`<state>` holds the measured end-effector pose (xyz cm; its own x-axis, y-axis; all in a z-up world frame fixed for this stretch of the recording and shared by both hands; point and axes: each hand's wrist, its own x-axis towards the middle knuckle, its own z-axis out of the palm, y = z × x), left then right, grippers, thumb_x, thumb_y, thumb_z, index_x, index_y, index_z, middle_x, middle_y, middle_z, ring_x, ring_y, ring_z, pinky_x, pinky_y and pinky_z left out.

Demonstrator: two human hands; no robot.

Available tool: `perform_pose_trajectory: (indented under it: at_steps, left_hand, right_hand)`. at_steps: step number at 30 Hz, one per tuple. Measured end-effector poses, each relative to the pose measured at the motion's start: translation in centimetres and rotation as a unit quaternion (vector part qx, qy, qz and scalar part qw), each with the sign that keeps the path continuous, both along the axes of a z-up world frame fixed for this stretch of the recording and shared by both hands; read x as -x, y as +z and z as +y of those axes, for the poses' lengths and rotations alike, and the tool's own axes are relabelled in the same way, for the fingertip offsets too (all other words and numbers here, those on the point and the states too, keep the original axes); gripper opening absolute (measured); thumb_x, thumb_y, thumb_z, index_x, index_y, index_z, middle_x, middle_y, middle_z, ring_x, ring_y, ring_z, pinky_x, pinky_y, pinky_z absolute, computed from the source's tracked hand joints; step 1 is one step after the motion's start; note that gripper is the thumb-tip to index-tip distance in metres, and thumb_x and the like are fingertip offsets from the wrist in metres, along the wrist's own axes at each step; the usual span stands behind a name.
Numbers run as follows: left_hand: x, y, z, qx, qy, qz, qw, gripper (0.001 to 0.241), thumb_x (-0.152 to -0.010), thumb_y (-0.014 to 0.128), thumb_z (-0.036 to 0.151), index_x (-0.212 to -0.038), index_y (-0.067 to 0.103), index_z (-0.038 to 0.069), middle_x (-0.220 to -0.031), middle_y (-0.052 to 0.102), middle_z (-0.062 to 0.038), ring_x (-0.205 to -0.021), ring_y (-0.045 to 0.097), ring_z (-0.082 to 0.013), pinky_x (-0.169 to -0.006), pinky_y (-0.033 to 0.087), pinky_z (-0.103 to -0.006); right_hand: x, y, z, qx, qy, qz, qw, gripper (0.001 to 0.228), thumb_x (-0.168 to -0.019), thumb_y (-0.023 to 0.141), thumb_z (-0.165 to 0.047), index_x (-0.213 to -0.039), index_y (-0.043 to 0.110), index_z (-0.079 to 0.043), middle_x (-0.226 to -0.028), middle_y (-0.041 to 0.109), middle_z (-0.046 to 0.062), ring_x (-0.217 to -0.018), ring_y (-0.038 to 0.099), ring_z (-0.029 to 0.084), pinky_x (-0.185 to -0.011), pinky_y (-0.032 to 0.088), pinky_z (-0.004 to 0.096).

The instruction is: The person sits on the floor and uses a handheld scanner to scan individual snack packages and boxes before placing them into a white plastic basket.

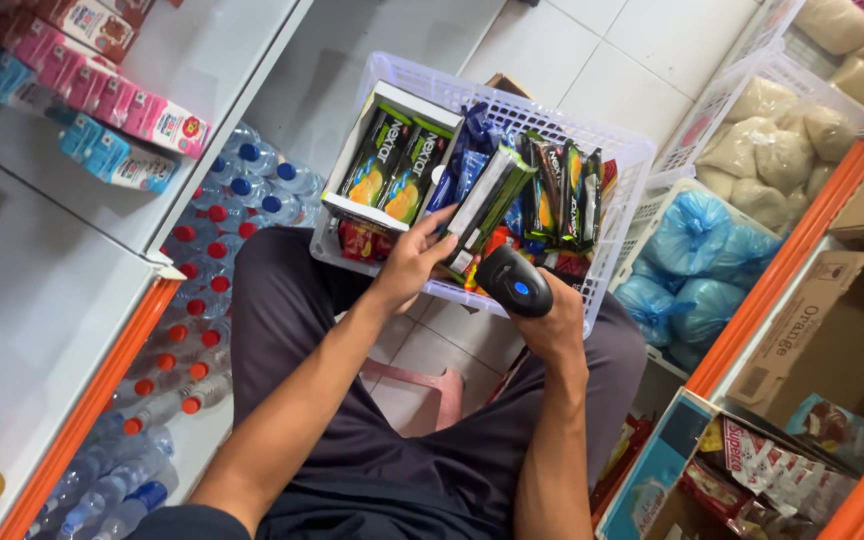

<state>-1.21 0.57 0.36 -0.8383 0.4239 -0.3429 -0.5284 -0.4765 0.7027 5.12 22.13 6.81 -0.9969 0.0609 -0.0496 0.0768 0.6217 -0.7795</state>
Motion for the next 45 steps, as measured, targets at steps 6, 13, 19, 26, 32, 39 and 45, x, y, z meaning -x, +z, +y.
perform_pose_trajectory:
  at_steps: [6, 13, 19, 26, 32, 39, 45]
  left_hand:
    - [0.7, -0.5, 0.2, 0.025, 0.022, 0.044, 0.998, 0.054, -0.103, 0.061, 0.009, -0.154, 0.045, 0.0, -0.128, 0.069, -0.011, -0.109, 0.066, -0.012, -0.095, 0.055, -0.028]
    - [0.9, -0.2, 0.0, 0.01, 0.021, 0.033, 0.999, 0.054, -0.102, 0.06, 0.009, -0.153, 0.045, 0.001, -0.129, 0.068, -0.011, -0.107, 0.067, -0.012, -0.094, 0.056, -0.0292]
    - [0.9, 0.4, 0.0, 0.029, 0.022, 0.056, 0.998, 0.055, -0.104, 0.061, 0.006, -0.156, 0.045, 0.001, -0.127, 0.069, -0.011, -0.106, 0.067, -0.0114, -0.094, 0.057, -0.0277]
    - [0.8, 2.0, -0.4, 0.076, 0.013, 0.035, 0.996, 0.058, -0.099, 0.062, 0.011, -0.154, 0.042, 0.007, -0.114, 0.072, -0.008, -0.092, 0.07, -0.0111, -0.077, 0.065, -0.0318]
    - [0.6, 4.4, -1.6, 0.099, 0.034, 0.086, 0.991, 0.054, -0.101, 0.066, 0.017, -0.151, 0.046, 0.007, -0.118, 0.073, -0.007, -0.099, 0.069, -0.0097, -0.081, 0.062, -0.0295]
    - [2.2, 7.1, -8.0, 0.547, 0.144, 0.414, 0.713, 0.036, -0.093, 0.075, 0.015, -0.129, 0.073, 0.01, -0.117, 0.076, -0.009, -0.104, 0.073, -0.0213, -0.087, 0.056, -0.0365]
    - [5.1, 5.3, -9.2, 0.653, 0.025, 0.471, 0.593, 0.031, -0.087, 0.075, 0.021, -0.117, 0.077, 0.013, -0.121, 0.075, -0.005, -0.106, 0.069, -0.0237, -0.085, 0.051, -0.0424]
  right_hand:
    - [-0.2, -2.0, 0.2, -0.019, 0.04, 0.061, 0.997, 0.035, -0.068, 0.08, -0.008, -0.101, 0.068, -0.002, -0.088, 0.069, 0.015, -0.079, 0.068, 0.035, -0.071, 0.054, 0.041]
    - [0.0, -1.8, -0.5, -0.055, 0.055, 0.076, 0.994, 0.036, -0.067, 0.083, -0.011, -0.099, 0.069, -0.003, -0.088, 0.069, 0.015, -0.08, 0.067, 0.038, -0.071, 0.054, 0.042]
    - [0.4, -0.1, -1.4, -0.112, 0.066, 0.1, 0.987, 0.032, -0.071, 0.085, -0.017, -0.096, 0.068, -0.004, -0.088, 0.069, 0.014, -0.082, 0.067, 0.036, -0.073, 0.054, 0.043]
    - [-0.3, 1.7, -1.5, -0.146, 0.016, 0.034, 0.989, 0.033, -0.07, 0.084, -0.014, -0.099, 0.072, -0.004, -0.09, 0.072, 0.013, -0.082, 0.07, 0.033, -0.073, 0.055, 0.041]
    - [0.2, 1.2, -3.6, 0.23, -0.122, -0.016, 0.965, 0.026, -0.085, 0.08, -0.013, -0.107, 0.071, -0.001, -0.091, 0.074, 0.003, -0.079, 0.068, 0.013, -0.073, 0.055, 0.029]
    - [2.4, -1.3, -6.2, 0.302, -0.131, -0.115, 0.937, 0.014, -0.092, 0.073, -0.01, -0.099, 0.07, 0.002, -0.079, 0.067, 0.004, -0.069, 0.062, 0.012, -0.063, 0.05, 0.028]
    - [6.0, -3.7, -9.6, 0.345, -0.127, -0.11, 0.923, 0.015, -0.092, 0.073, -0.011, -0.101, 0.067, -0.001, -0.08, 0.067, 0.002, -0.069, 0.061, 0.012, -0.063, 0.05, 0.028]
